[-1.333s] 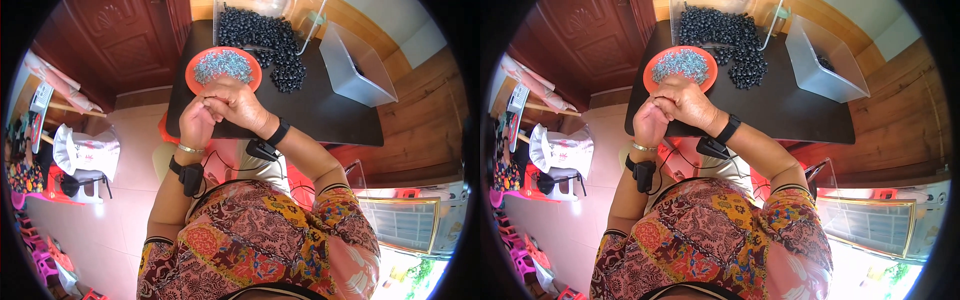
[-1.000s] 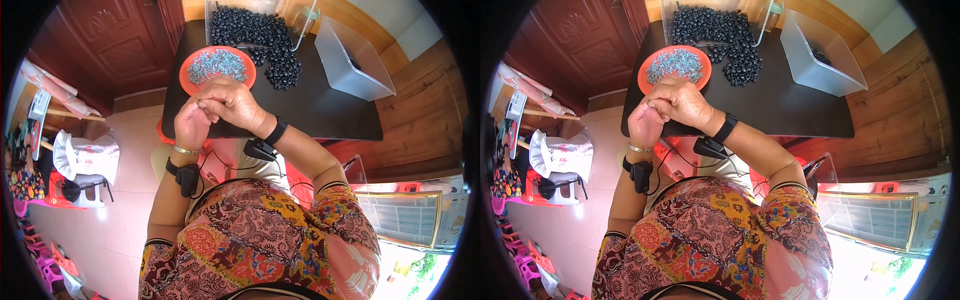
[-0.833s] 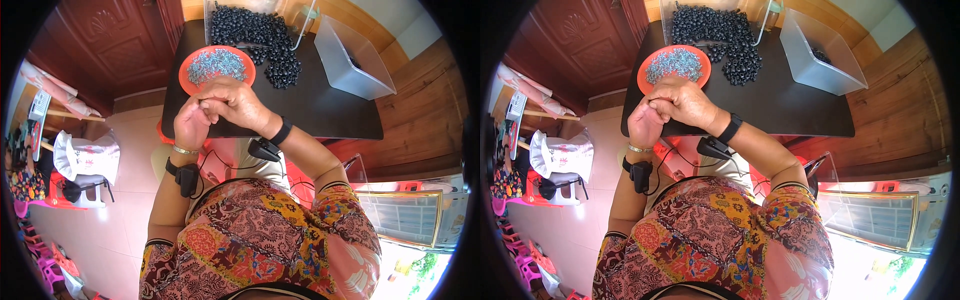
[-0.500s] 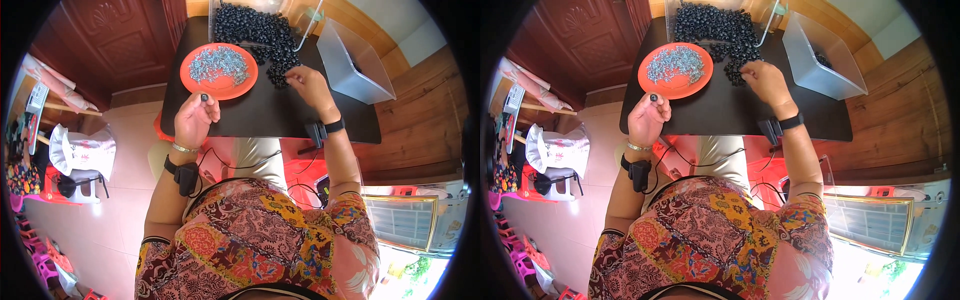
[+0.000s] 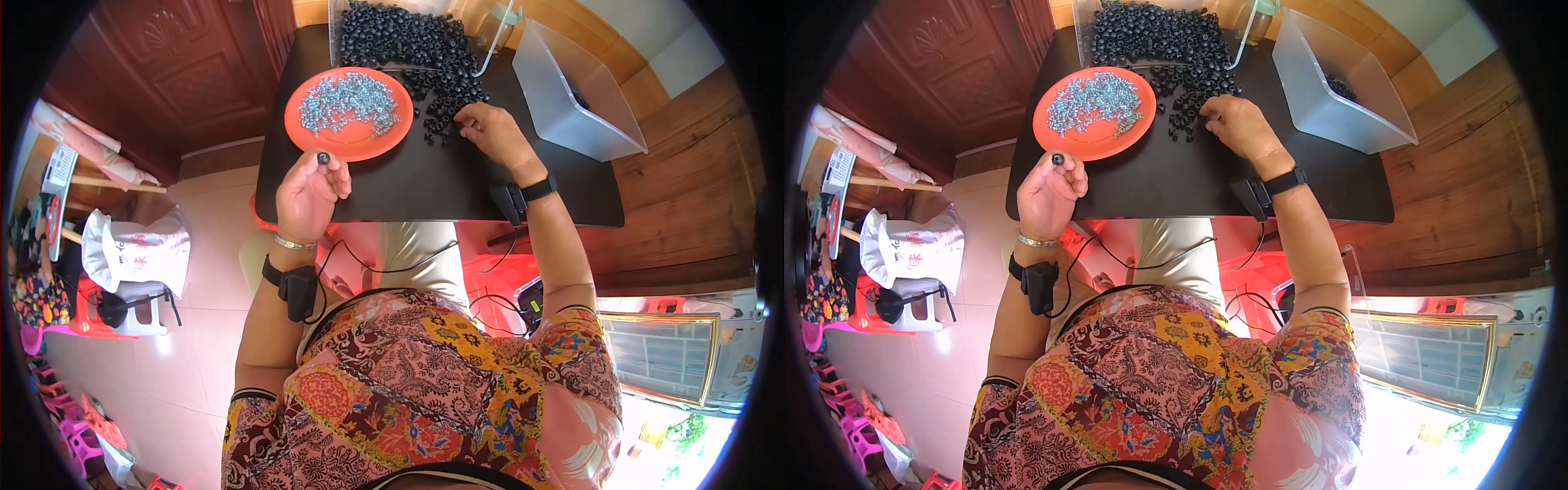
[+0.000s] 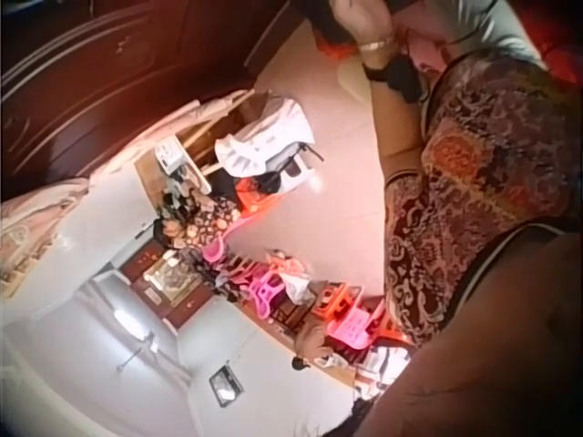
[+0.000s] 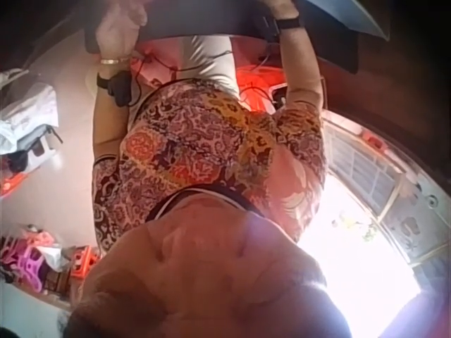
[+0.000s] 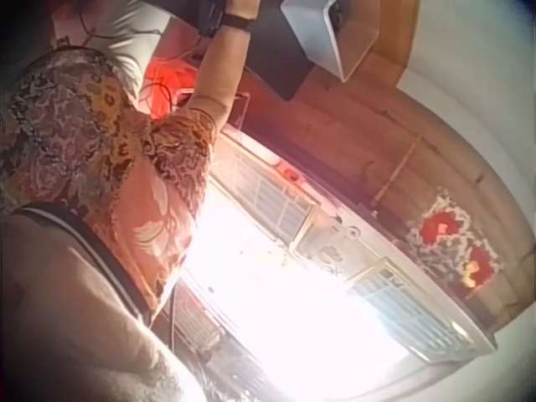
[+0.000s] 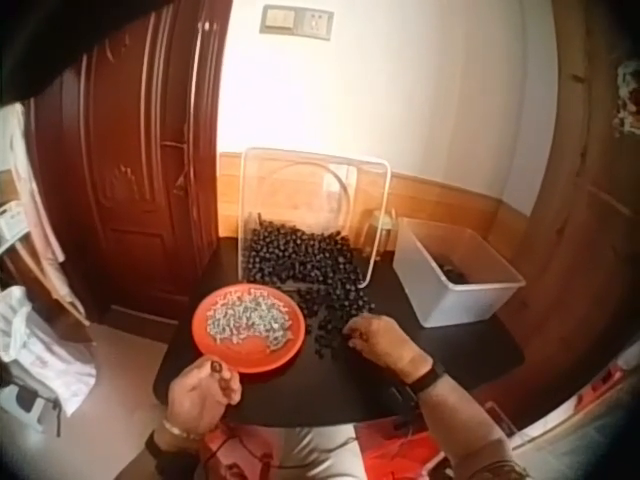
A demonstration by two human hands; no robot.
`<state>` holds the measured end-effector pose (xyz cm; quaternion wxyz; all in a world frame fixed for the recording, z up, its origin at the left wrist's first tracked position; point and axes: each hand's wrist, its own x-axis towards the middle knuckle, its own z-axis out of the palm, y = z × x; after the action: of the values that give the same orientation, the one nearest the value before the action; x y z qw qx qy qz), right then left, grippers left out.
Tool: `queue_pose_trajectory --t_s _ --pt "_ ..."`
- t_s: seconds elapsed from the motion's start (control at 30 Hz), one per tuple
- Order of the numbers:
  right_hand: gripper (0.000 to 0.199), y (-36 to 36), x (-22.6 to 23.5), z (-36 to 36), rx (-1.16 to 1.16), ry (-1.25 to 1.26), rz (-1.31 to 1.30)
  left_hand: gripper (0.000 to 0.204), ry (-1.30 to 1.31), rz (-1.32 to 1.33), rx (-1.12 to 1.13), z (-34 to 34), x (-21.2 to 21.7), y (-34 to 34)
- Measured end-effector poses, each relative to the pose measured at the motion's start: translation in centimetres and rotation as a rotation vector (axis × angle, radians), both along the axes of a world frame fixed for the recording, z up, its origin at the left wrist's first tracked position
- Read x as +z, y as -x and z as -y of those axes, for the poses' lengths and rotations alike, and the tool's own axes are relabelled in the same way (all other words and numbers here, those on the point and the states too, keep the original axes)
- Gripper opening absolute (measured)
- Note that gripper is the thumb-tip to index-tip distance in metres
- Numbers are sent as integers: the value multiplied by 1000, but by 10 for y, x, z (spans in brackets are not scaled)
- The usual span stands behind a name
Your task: Assembling small silver components into small black plastic parts manually at a workspace.
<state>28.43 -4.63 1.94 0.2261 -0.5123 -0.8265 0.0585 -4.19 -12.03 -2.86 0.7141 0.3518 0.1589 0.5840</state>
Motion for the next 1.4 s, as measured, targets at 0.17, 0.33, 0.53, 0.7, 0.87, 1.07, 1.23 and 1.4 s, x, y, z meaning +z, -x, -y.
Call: queue_pose_trajectory --t_s 0.17,0.33,0.53,0.7,0.87,1.07,1.23,1.4 --pt "17 8 8 15 -27 -19 -58 26 11 -8 1 0 0 1" --pt "15 22 19 24 180 48 -26 26 0 -9 -9 0 -1 2" --pt "16 34 9 21 127 -45 256 27 -3 -3 -11 0 0 1" --pt "15 38 11 25 99 219 -153 27 -1 -10 -7 0 0 0" --pt "17 72 22 51 267 642 -979 28 55 -117 4 17 11 -8" --pt "18 112 8 67 436 622 -1200 28 121 -93 -83 45 32 -26" --pt "18 126 4 77 473 639 -1222 27 142 -66 -87 52 39 -26" --pt "14 133 9 88 474 708 -1331 28 149 -68 -63 59 40 -28"
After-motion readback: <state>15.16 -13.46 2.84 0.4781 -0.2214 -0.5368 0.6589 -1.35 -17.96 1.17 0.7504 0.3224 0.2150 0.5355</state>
